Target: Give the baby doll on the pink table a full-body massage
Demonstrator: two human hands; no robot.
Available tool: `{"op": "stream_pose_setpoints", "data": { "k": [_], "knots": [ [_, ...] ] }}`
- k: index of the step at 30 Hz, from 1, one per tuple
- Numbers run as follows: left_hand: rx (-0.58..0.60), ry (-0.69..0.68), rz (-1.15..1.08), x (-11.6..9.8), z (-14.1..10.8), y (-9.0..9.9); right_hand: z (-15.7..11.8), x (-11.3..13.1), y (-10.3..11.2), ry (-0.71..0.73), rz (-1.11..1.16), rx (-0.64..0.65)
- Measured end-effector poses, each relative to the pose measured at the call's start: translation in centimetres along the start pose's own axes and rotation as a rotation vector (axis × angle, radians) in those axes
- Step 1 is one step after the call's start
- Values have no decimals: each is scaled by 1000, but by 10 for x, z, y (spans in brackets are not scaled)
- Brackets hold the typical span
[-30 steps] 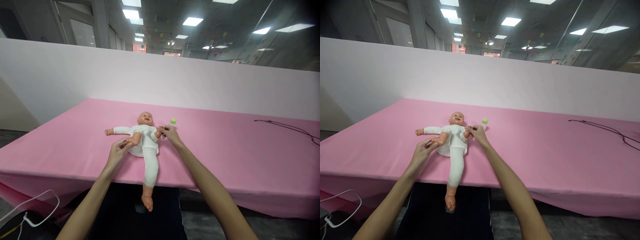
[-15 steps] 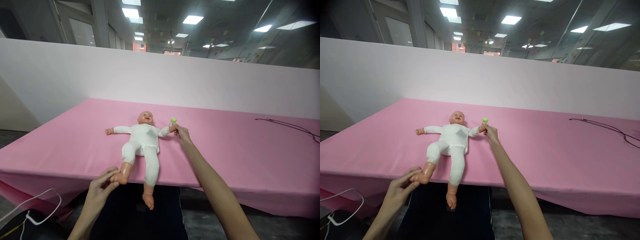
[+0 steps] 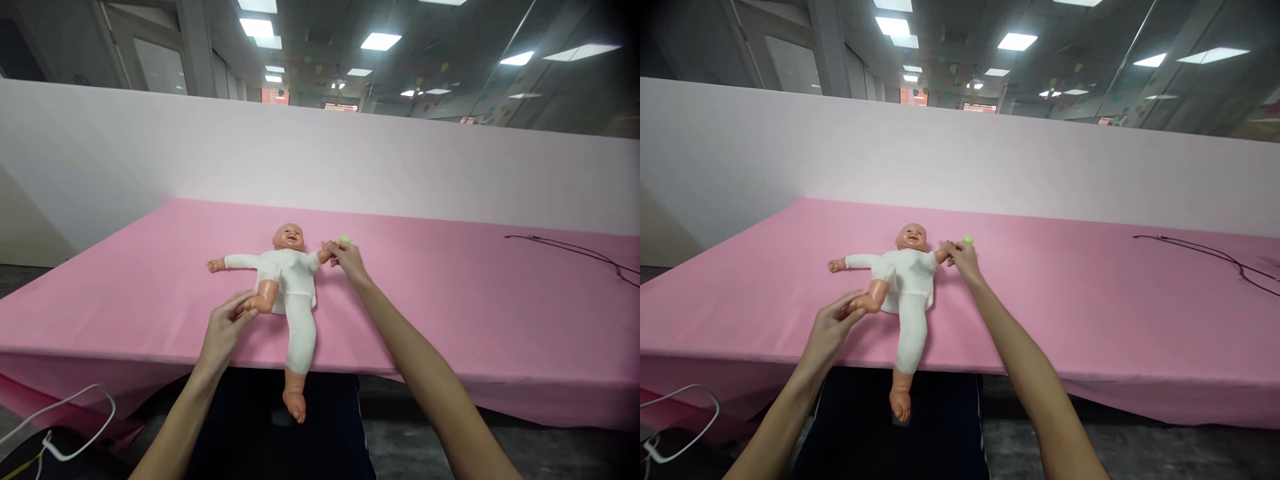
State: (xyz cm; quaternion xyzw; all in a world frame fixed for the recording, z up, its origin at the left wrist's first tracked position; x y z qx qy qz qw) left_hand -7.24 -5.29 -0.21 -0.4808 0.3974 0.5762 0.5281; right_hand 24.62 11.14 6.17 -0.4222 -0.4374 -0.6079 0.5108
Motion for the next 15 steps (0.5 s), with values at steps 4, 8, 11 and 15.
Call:
{"op": "stream_pose_setpoints", "data": {
  "k": [4, 8, 11, 15],
  "knots": [
    [-44, 102, 99, 24, -66, 40, 18, -31, 57, -166, 109, -312],
    [26, 166, 152, 51, -110, 52, -2, -77, 76, -358, 94, -465],
    [15, 155, 139, 51, -109, 51, -10, -80, 71, -357, 115, -458],
    [-110, 58, 107, 20, -57, 42, 2, -31, 46, -122, 173, -263]
  ]
}}
Point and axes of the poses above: each hand's wrist, its own z-axis towards the middle knuckle, its own y-axis out of the back of the hand, x = y × z, the point moved 7 cm from there along z, towards the middle knuckle
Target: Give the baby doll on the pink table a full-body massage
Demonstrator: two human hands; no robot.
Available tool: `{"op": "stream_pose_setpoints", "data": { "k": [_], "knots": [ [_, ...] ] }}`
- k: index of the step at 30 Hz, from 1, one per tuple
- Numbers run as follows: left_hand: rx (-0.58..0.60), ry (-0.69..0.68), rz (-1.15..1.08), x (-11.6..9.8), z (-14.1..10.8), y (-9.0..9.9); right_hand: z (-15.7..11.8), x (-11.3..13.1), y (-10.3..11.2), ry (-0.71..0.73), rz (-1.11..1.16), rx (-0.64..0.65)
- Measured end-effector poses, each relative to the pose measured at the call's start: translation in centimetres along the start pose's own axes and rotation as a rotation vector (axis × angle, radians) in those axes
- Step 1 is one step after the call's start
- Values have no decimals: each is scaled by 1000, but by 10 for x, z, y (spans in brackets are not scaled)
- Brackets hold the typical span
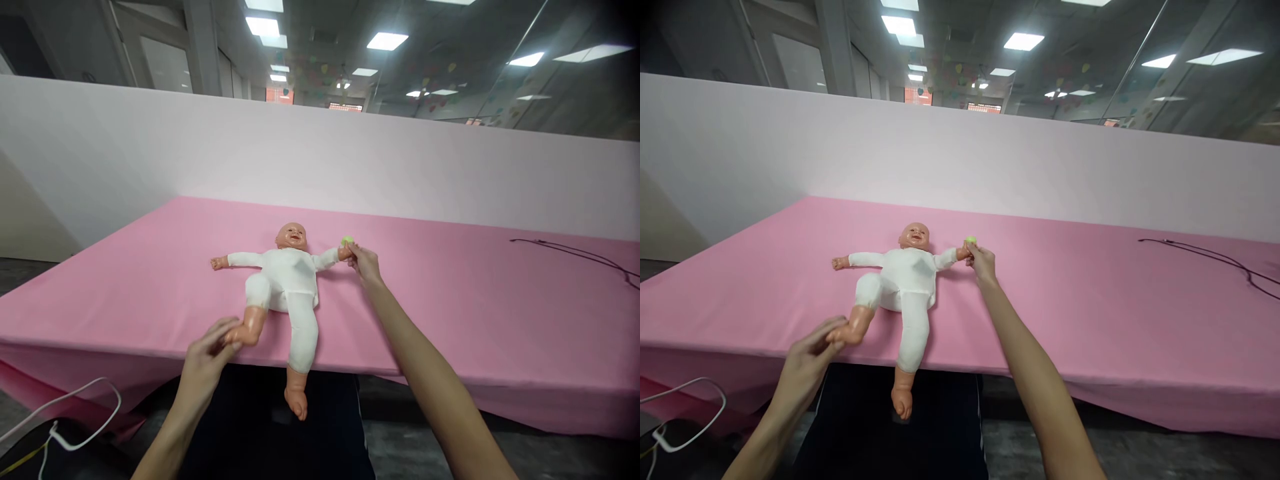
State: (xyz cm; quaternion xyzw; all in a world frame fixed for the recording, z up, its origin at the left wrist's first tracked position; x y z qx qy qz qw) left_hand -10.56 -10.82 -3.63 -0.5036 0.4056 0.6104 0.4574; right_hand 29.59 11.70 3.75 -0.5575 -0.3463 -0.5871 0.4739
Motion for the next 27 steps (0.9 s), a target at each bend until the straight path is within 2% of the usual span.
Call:
{"op": "stream_pose_setpoints", "data": {
  "k": [2, 3, 5, 7, 9, 12, 15, 18, 20, 23, 25, 27],
  "knots": [
    [-8, -64, -47, -21, 33, -19, -11, 24, -27, 132, -47, 173],
    [24, -98, -81, -30, 49, -33, -20, 30, -41, 179, -101, 250],
    [94, -118, -153, -41, 72, -60, -42, 31, -66, 227, -224, 390],
    [136, -91, -213, -41, 82, -81, -60, 22, -82, 229, -294, 473],
    [135, -83, -229, -39, 79, -87, -63, 14, -84, 204, -296, 463],
    [82, -117, -165, -32, 54, -69, -38, 14, -58, 161, -206, 288],
    [19, -61, -50, -15, 16, -34, -3, 7, -12, 72, -78, 13],
    [29, 13, 67, 6, -23, -6, 10, -21, 28, -107, -29, -194],
    [86, 38, 111, 16, -43, 2, 7, -38, 42, -194, -18, -252],
    [122, 32, 113, 14, -50, 2, 4, -38, 41, -196, 27, -243],
    [81, -2, 78, 0, -38, -2, 3, -21, 26, -115, 84, -162],
    [30, -42, 17, -19, -13, -12, -3, 2, 1, 6, 85, -10]
  ]
}}
Point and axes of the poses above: each hand's wrist, its own z-axis towards the middle knuckle, its own y-axis out of the back of the hand, x = y × z, the point moved 7 cm from there along z, towards the middle knuckle
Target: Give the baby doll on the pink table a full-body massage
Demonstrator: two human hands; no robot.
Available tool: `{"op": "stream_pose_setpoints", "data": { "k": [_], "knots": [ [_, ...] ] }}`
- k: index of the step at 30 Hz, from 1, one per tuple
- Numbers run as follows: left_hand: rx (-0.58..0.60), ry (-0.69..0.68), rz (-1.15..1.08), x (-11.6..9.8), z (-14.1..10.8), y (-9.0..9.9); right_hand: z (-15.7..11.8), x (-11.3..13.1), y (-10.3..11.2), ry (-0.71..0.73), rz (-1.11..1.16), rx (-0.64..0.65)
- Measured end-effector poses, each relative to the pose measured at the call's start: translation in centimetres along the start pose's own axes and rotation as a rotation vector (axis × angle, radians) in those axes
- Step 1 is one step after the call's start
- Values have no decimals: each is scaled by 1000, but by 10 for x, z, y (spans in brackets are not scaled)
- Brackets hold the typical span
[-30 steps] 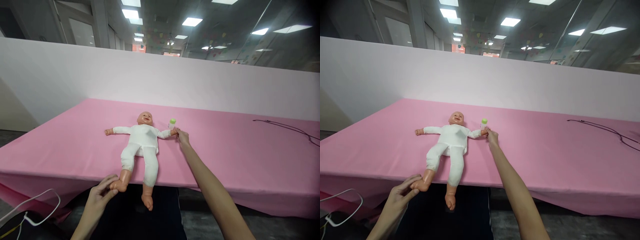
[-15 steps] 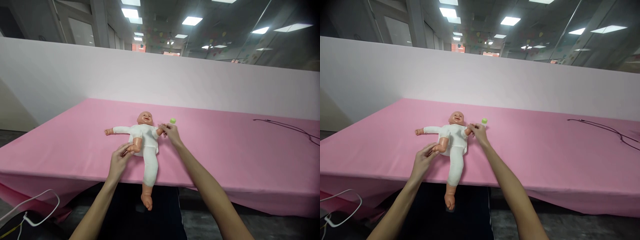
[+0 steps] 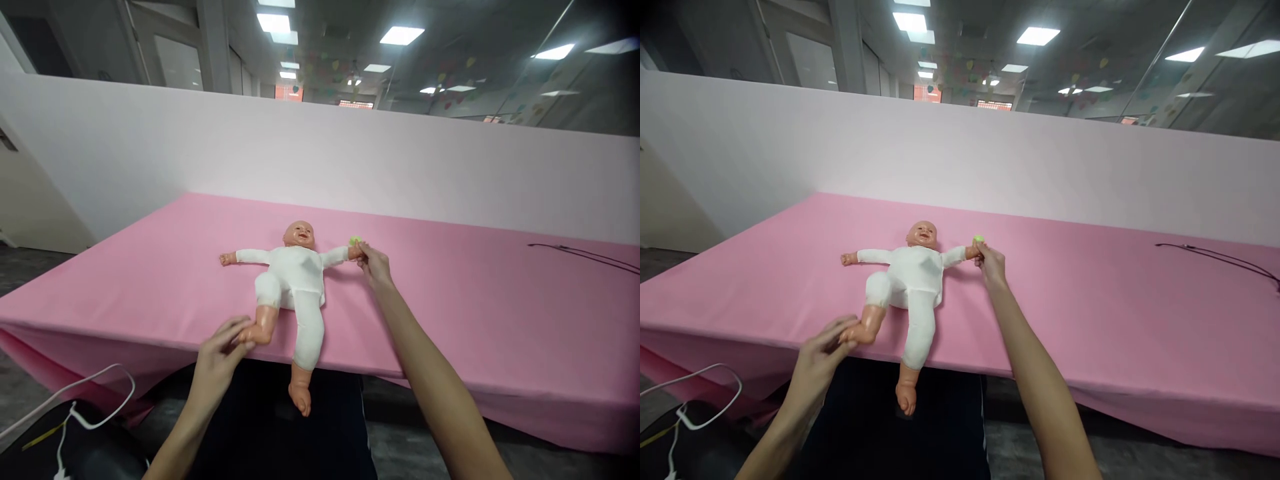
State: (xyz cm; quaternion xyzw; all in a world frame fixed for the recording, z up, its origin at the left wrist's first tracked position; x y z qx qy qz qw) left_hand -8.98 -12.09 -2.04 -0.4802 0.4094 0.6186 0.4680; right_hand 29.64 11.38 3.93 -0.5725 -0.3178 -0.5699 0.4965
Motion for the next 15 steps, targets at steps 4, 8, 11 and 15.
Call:
{"op": "stream_pose_setpoints", "data": {
  "k": [4, 8, 11, 15],
  "knots": [
    [17, -63, -169, -25, 63, -40, -40, 19, -60, 162, -242, 321],
    [90, -46, -295, -24, 96, -72, -69, 10, -88, 185, -356, 477],
    [60, -69, -243, -19, 82, -60, -48, 9, -65, 133, -320, 367],
    [31, -88, -16, -6, 21, -20, -2, -2, 8, -68, -298, 38]
  ]
}}
Point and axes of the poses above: each hand's wrist, its own z-axis towards the middle knuckle, its own y-axis out of the back of the hand, x = y × z, the point moved 7 cm from there along z, towards the middle knuckle
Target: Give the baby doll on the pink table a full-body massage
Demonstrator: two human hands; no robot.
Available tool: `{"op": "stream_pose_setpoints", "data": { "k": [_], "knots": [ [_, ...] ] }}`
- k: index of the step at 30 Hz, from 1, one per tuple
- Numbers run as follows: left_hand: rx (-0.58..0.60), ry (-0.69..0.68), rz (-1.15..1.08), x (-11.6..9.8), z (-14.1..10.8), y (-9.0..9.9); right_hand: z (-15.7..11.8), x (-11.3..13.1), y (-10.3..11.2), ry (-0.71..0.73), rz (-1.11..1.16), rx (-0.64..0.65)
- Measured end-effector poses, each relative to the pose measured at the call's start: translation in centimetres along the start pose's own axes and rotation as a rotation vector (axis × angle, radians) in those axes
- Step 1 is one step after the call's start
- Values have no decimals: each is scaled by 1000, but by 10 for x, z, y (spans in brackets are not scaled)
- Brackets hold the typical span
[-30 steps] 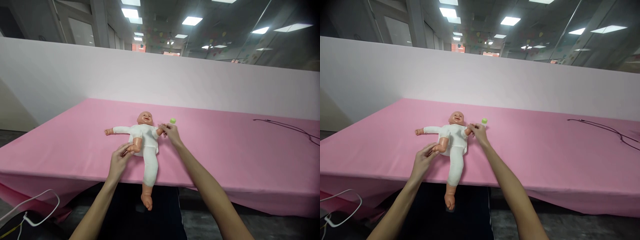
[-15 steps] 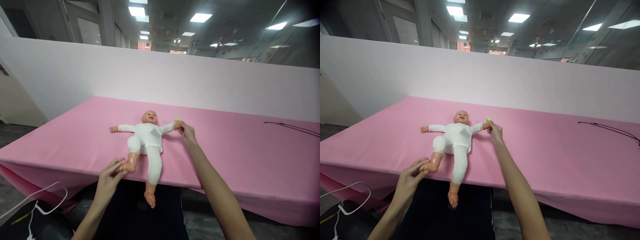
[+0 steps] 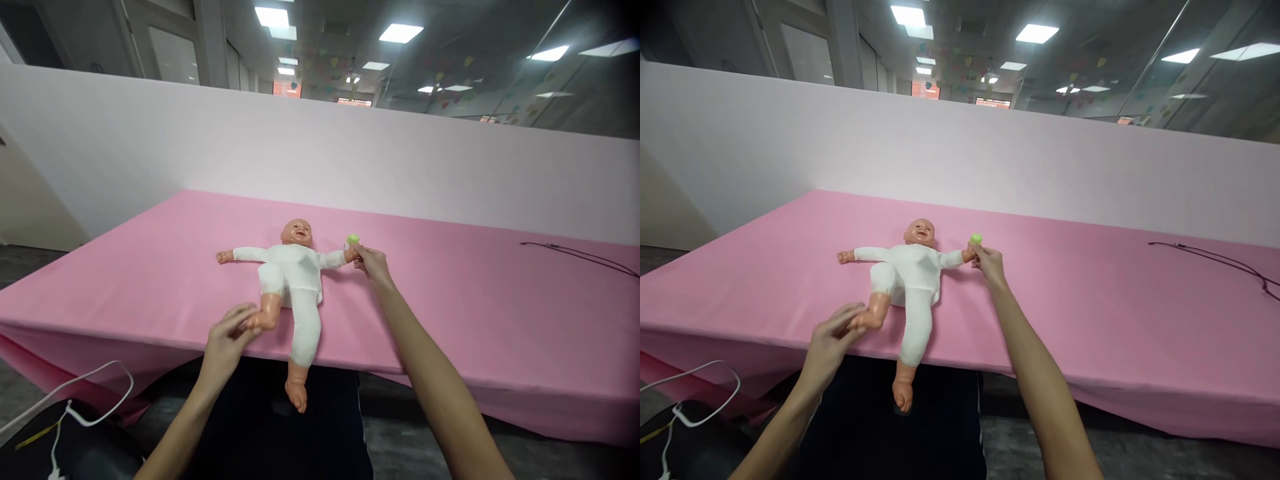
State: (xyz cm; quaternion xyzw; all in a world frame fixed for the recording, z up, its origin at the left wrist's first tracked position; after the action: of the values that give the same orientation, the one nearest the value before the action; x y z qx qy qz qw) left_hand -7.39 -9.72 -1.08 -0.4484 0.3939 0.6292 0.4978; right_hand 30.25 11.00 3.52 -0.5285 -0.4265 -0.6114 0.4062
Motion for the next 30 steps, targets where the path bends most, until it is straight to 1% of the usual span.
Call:
{"op": "stream_pose_setpoints", "data": {
  "k": [2, 4, 6, 9, 11, 13, 15, 16, 17, 18, 19, 20, 22, 24, 25, 27, 30],
  "knots": [
    [44, -17, 89, 5, -33, 9, 10, -21, 26, -105, -40, -71],
    [63, -48, 139, 10, -57, 10, 11, -40, 39, -173, -78, -92],
    [55, -74, 165, 15, -72, 4, 9, -54, 43, -211, -111, -91],
    [48, -123, 197, 21, -84, -9, 7, -65, 42, -214, -178, -73],
    [52, -173, 219, 24, -90, -14, 7, -65, 44, -210, -233, -61],
    [48, -227, 245, 24, -96, -14, 4, -57, 48, -167, -357, -77],
    [36, -285, 279, 20, -100, -9, -7, -38, 53, -32, -554, -152],
    [27, -319, 295, 14, -100, -5, -18, -27, 51, 61, -654, -189],
    [13, -353, 306, 7, -97, -1, -31, -17, 45, 156, -723, -200],
    [-10, -384, 312, -1, -91, 2, -47, -9, 35, 245, -754, -177],
    [-46, -412, 316, -11, -81, 6, -65, -5, 21, 309, -739, -94],
    [-87, -434, 318, -22, -67, 9, -84, -4, 4, 360, -675, 36],
    [-173, -449, 352, -43, -29, 11, -125, -7, -33, 445, -574, 333],
    [-162, -408, 431, -56, 18, 4, -158, -15, -58, 493, -526, 529],
    [-144, -378, 494, -59, 42, -1, -169, -20, -64, 487, -517, 585],
    [-96, -325, 641, -58, 87, -11, -181, -30, -68, 461, -506, 621],
    [-76, -215, 849, -38, 140, -13, -191, -34, -64, 476, -511, 621]
  ]
}}
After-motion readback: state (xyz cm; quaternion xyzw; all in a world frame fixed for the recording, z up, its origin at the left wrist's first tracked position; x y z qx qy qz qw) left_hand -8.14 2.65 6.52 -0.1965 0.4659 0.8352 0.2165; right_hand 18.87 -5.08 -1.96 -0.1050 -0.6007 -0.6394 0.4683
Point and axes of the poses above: each hand's wrist, its own z-axis towards the middle knuckle, its own y-axis out of the back of the hand, x = y × z, the point moved 7 cm from there along z, towards the middle knuckle
